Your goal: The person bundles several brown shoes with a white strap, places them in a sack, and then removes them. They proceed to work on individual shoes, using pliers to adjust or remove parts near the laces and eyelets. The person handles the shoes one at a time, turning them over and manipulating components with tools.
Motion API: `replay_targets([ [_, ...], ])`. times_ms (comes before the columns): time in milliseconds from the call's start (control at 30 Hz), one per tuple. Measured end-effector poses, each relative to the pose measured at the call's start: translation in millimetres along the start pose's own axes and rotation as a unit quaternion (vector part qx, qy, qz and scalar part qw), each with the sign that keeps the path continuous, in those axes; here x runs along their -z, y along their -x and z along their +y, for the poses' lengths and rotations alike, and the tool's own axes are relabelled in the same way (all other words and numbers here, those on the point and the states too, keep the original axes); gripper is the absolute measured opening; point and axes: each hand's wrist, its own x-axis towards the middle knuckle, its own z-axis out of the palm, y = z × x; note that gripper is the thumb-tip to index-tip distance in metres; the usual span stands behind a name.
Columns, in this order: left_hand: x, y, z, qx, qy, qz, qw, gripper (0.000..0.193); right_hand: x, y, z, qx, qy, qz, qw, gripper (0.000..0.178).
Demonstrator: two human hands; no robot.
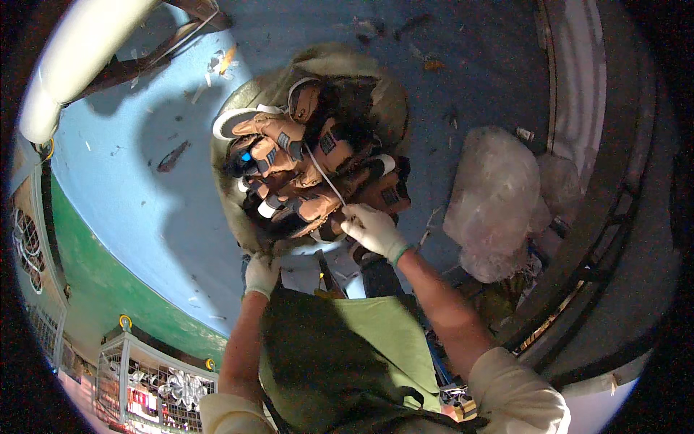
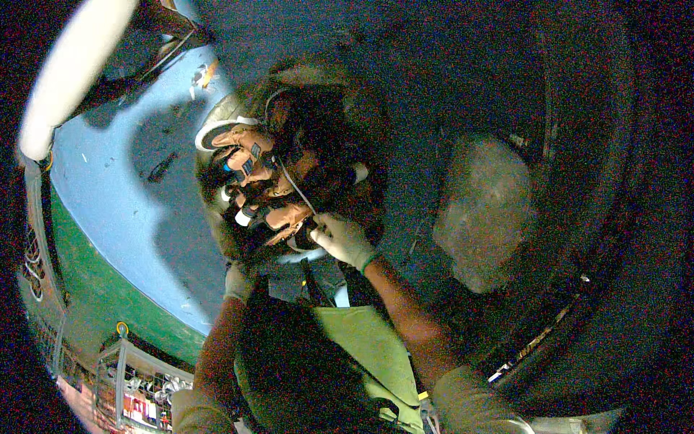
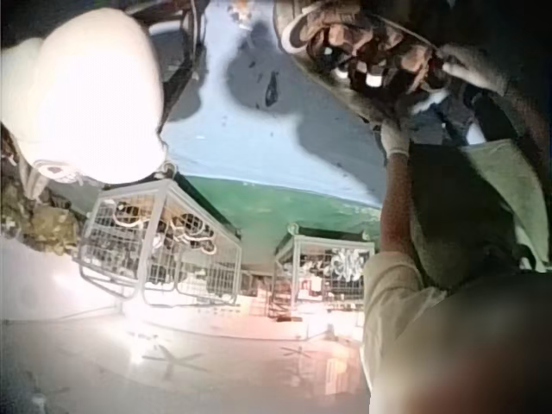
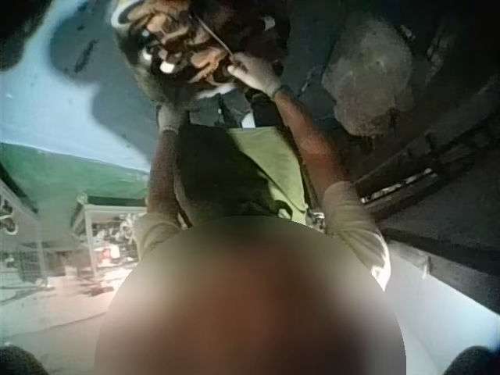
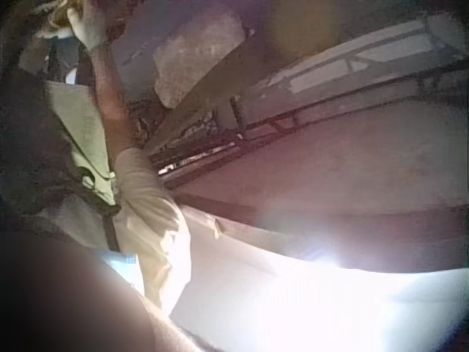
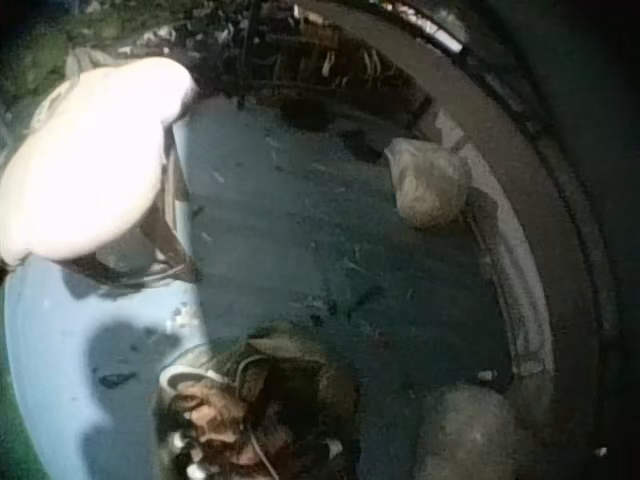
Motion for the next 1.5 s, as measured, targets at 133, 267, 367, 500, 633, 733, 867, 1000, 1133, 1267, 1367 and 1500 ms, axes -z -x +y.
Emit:
replay_targets([
  [133, 41.4, -29.4, 20.8, 0.033, 0.044, 0.125, 0.991, 0.031, 44.8, -8.2, 38.0, 0.001, -0.081, 0.050, 0.995, 0.030],
  [267, 80.2, -87.2, 10.8, -0.013, -0.025, 0.381, 0.924, 0.035, 96.3, -61.0, 121.5, -0.159, -0.130, 0.411, 0.888, 0.039],
  [367, 104.9, -158.5, -1.8, -0.003, 0.026, 0.406, 0.914, 0.051, 108.3, -122.6, 160.2, -0.115, -0.048, 0.355, 0.926, 0.056],
  [500, 101.9, -263.4, -60.8, 0.075, 0.171, 0.201, 0.962, 0.067, 118.4, -197.2, 98.8, -0.036, -0.167, 0.310, 0.935, 0.077],
  [633, 115.3, -280.7, -14.3, 0.037, 0.125, 0.119, 0.984, 0.055, 124.0, -251.2, 73.0, -0.063, -0.029, 0.299, 0.952, 0.065],
  [733, 129.0, -276.1, 4.1, 0.106, 0.114, 0.323, 0.934, 0.043, 129.4, -260.8, 33.7, -0.148, 0.162, 0.290, 0.931, 0.041],
  [867, 155.0, -238.7, 12.0, 0.044, 0.247, 0.494, 0.832, 0.035, 131.3, -212.1, 42.6, 0.087, -0.131, 0.395, 0.905, 0.036],
  [1000, 178.7, -160.9, 25.7, -0.087, 0.332, 0.542, 0.767, 0.032, 132.8, -131.8, 42.7, 0.076, -0.122, 0.415, 0.898, 0.031],
  [1133, 196.8, -47.8, 66.1, -0.216, 0.241, 0.511, 0.796, 0.031, 141.4, -111.2, 78.1, 0.074, 0.330, 0.437, 0.833, 0.022],
  [1267, 180.8, -6.8, 62.8, -0.124, 0.257, 0.515, 0.808, 0.029, 151.4, -126.6, 111.4, 0.098, -0.029, 0.430, 0.897, 0.015],
  [1367, 169.0, -43.7, 16.8, -0.004, 0.497, 0.441, 0.747, 0.027, 164.0, -128.9, 184.1, -0.006, -0.008, 0.350, 0.937, 0.037],
  [1500, 111.4, -52.4, -6.0, -0.006, 0.453, 0.335, 0.826, 0.038, 122.2, -83.2, 169.6, -0.079, -0.087, 0.220, 0.968, 0.055],
])
